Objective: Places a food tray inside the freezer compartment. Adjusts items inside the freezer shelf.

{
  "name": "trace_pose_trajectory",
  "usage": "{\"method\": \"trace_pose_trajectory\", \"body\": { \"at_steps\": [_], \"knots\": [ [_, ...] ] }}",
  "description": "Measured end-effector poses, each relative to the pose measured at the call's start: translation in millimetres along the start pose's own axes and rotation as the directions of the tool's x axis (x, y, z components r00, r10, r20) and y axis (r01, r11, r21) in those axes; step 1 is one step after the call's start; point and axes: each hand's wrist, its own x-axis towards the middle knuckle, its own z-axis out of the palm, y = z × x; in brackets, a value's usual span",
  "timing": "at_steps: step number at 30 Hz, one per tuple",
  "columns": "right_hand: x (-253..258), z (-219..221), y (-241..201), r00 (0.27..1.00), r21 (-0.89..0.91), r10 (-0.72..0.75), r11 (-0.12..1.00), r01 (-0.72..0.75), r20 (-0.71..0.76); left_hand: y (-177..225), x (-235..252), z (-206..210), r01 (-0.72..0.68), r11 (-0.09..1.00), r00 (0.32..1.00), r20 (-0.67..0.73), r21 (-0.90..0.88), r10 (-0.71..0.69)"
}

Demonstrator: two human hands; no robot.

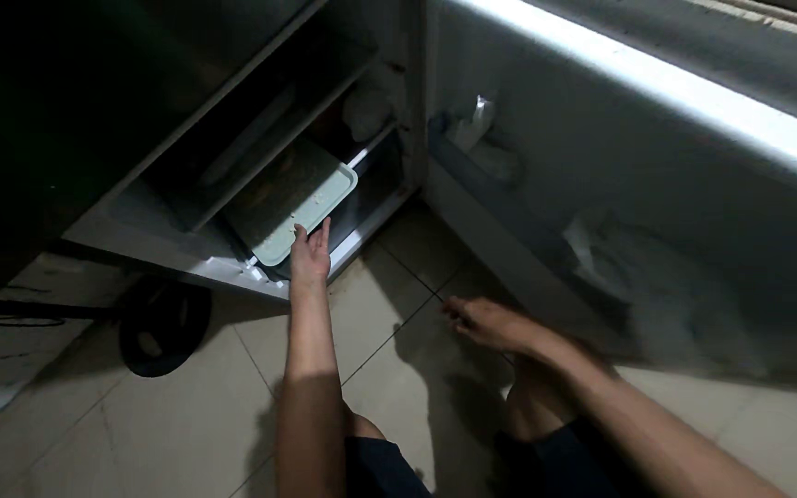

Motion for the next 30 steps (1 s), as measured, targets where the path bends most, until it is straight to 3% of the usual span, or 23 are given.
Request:
{"method": "trace_pose_trajectory", "body": {
  "at_steps": [4,7,12,23,30],
  "knots": [
    [-0.7,0.0,-2.5,1.0,-0.036,0.01,0.999,-0.009,0.018,-0.1,-6.9,-8.2,-0.004,0.998,0.998,0.062,0.06,0.001],
    [0.6,-0.5,-3.2,0.999,-0.066,0.028,0.997,-0.026,0.034,-0.1,-3.5,-6.2,-0.023,1.0,0.999,0.029,-0.004,0.023],
    [2.2,0.0,-4.4,0.996,-0.08,0.058,0.995,-0.052,0.063,-6.3,-10.1,-11.3,-0.069,0.993,0.993,0.101,0.093,0.059],
    [11.0,-1.1,-4.1,0.998,-0.097,0.03,0.995,-0.023,0.064,-9.4,-28.0,-30.0,-0.259,0.963,0.958,-0.107,0.076,0.266],
    [16.2,-0.3,-12.3,0.996,-0.137,0.025,0.99,-0.014,0.08,-20.3,-41.6,-61.1,-0.298,0.952,0.953,-0.03,0.064,0.301]
  ]
}}
